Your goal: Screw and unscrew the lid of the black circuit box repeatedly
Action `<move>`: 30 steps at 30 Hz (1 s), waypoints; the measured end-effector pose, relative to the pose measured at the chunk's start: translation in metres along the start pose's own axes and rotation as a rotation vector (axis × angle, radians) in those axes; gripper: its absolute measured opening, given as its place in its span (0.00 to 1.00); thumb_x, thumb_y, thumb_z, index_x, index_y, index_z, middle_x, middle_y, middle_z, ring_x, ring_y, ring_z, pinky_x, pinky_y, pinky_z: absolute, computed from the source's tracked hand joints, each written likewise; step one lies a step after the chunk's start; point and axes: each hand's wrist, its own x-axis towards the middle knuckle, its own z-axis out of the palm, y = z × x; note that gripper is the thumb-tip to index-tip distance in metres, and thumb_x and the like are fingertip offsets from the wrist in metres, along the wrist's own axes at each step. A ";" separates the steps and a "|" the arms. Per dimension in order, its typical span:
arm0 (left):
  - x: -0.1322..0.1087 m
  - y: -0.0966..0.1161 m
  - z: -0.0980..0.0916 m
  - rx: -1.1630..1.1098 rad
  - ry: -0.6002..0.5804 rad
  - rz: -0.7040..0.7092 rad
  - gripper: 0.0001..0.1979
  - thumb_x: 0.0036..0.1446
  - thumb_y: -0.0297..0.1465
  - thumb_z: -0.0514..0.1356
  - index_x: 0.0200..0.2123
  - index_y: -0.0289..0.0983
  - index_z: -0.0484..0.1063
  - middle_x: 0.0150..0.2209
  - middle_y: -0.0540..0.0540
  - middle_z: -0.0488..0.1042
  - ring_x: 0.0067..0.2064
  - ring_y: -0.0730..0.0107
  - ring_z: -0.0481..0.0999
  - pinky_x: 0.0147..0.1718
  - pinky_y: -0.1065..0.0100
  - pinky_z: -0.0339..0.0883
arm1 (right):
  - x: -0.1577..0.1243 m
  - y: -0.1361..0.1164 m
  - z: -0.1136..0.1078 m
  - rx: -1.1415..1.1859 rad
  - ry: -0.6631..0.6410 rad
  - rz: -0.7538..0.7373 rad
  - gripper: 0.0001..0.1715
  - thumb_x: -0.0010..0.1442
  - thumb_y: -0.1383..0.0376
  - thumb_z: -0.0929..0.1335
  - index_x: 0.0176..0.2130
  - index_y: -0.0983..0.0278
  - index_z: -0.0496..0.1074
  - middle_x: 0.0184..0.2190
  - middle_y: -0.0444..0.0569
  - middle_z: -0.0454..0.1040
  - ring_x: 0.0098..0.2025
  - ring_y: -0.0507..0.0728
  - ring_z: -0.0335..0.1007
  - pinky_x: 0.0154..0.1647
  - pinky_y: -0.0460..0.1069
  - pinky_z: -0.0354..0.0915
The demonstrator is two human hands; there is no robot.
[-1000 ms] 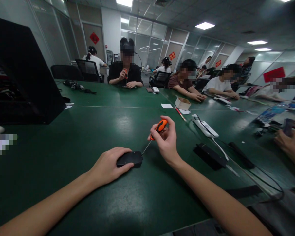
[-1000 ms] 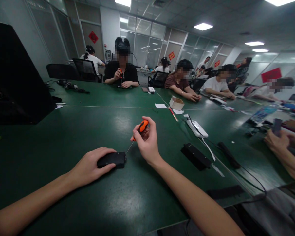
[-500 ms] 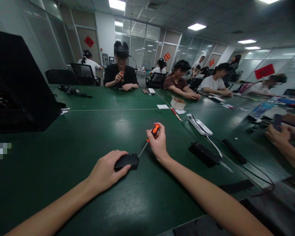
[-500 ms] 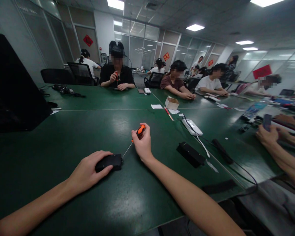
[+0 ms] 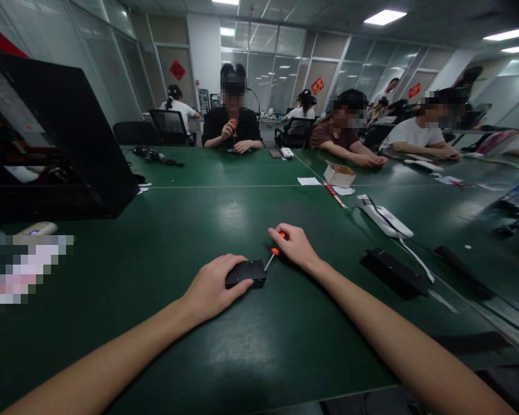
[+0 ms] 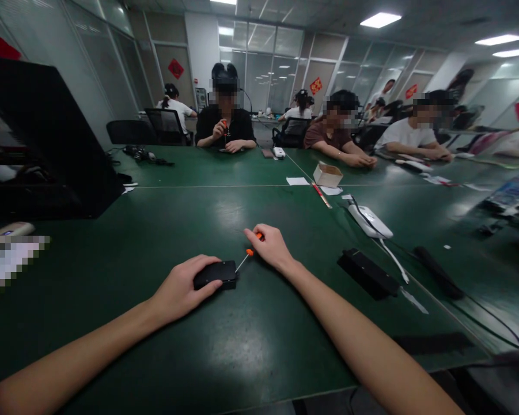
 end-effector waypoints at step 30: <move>0.001 -0.005 0.001 -0.077 0.040 0.064 0.19 0.61 0.36 0.65 0.54 0.39 0.71 0.50 0.43 0.78 0.49 0.58 0.78 0.51 0.59 0.71 | 0.000 0.007 -0.023 -0.467 -0.242 -0.672 0.31 0.66 0.42 0.61 0.31 0.64 0.70 0.28 0.49 0.70 0.29 0.53 0.63 0.30 0.47 0.54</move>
